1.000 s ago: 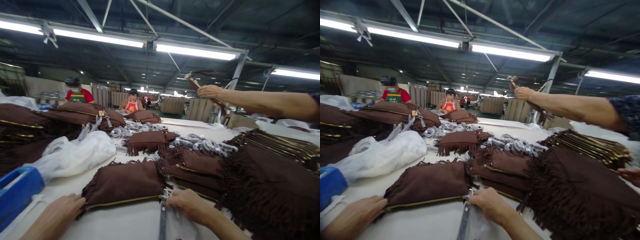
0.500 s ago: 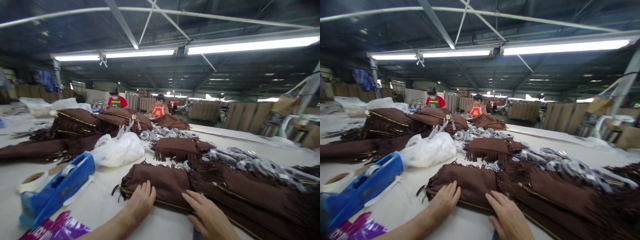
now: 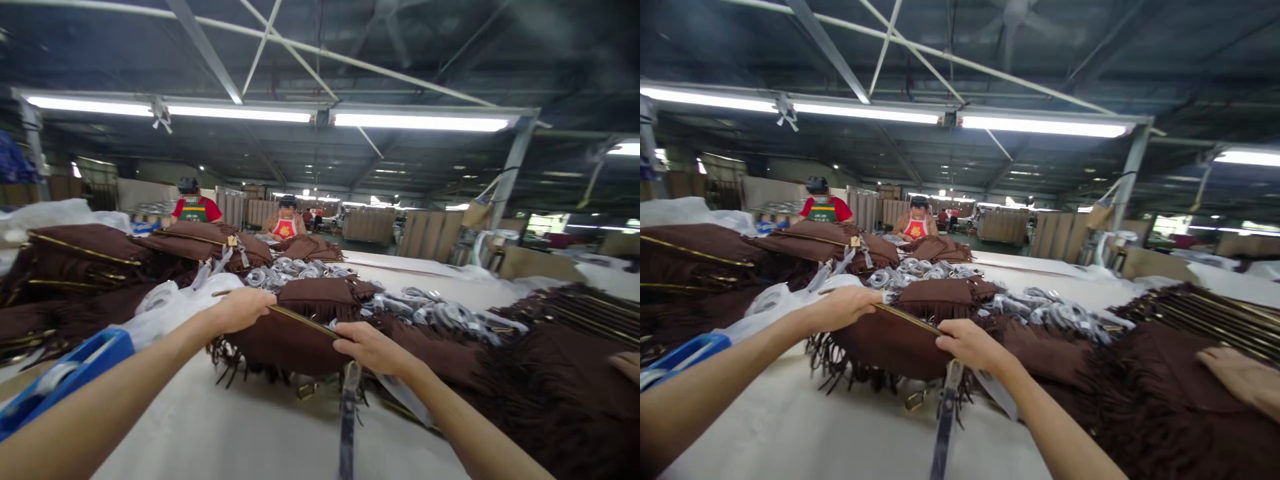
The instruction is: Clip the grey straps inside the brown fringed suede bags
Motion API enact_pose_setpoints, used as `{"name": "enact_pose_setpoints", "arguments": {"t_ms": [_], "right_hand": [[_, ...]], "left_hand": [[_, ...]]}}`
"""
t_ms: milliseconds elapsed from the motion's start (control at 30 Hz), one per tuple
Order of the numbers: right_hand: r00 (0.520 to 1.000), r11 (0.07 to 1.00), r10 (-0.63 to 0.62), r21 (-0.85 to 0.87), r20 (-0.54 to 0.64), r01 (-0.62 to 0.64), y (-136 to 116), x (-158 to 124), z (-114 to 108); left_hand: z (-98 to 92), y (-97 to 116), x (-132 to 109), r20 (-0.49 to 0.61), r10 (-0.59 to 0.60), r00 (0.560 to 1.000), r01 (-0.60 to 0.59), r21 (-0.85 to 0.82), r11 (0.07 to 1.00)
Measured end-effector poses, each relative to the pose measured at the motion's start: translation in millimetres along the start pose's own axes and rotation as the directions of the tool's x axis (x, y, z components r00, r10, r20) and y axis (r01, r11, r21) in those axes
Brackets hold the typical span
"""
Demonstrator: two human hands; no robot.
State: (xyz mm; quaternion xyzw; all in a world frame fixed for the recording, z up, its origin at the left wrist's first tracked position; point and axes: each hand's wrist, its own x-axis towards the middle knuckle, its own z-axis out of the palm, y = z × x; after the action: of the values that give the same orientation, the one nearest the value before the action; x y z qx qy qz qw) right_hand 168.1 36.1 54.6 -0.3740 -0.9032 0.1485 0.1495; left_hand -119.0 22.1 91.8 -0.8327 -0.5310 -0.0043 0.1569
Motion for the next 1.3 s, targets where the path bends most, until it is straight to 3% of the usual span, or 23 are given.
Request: {"name": "enact_pose_setpoints", "arguments": {"t_ms": [133,400,667,833,967,1033,1167,1233,1300], "right_hand": [[1.0,0.994,0.001,0.109,0.029,-0.004,-6,7,-21],[0.995,0.943,-0.007,0.331,0.102,-0.027,-14,8,-27],[0.993,0.854,-0.012,0.517,0.118,-0.051,-7,4,-37],[0.994,0.806,0.016,0.586,0.112,-0.079,-5,-4,-34],[0.998,0.834,0.022,0.549,0.061,-0.052,-8,-8,-37],[0.999,0.884,0.022,0.467,-0.044,0.001,-12,-11,-41],[0.955,0.988,-0.056,0.121,-0.292,0.095,-22,-24,-45],[0.947,0.988,-0.122,0.05,-0.297,0.143,-21,-37,-36],[0.952,0.984,-0.152,0.05,-0.265,0.171,-14,-51,-16]], "left_hand": [[-16.0,-10,2,-0.029,0.026,0.999,-0.026,-0.01,1.0],[-22.5,-25,-1,-0.075,0.038,0.996,-0.037,0.013,0.999],[-51.9,-19,-3,-0.043,0.045,0.998,-0.049,-0.074,0.996],[-53.0,-17,-5,-0.023,0.084,0.996,-0.087,-0.185,0.979],[-41.3,-13,-8,0.0,0.101,0.995,-0.099,-0.21,0.973],[-39.2,-10,-11,-0.075,0.043,0.996,-0.054,-0.138,0.989],[-38.1,-1,-28,-0.26,-0.005,0.965,0.007,0.005,1.0],[-25.0,7,-44,-0.267,0.015,0.964,-0.018,-0.006,1.0],[2.5,20,-65,-0.241,0.036,0.97,-0.053,-0.061,0.997]]}}
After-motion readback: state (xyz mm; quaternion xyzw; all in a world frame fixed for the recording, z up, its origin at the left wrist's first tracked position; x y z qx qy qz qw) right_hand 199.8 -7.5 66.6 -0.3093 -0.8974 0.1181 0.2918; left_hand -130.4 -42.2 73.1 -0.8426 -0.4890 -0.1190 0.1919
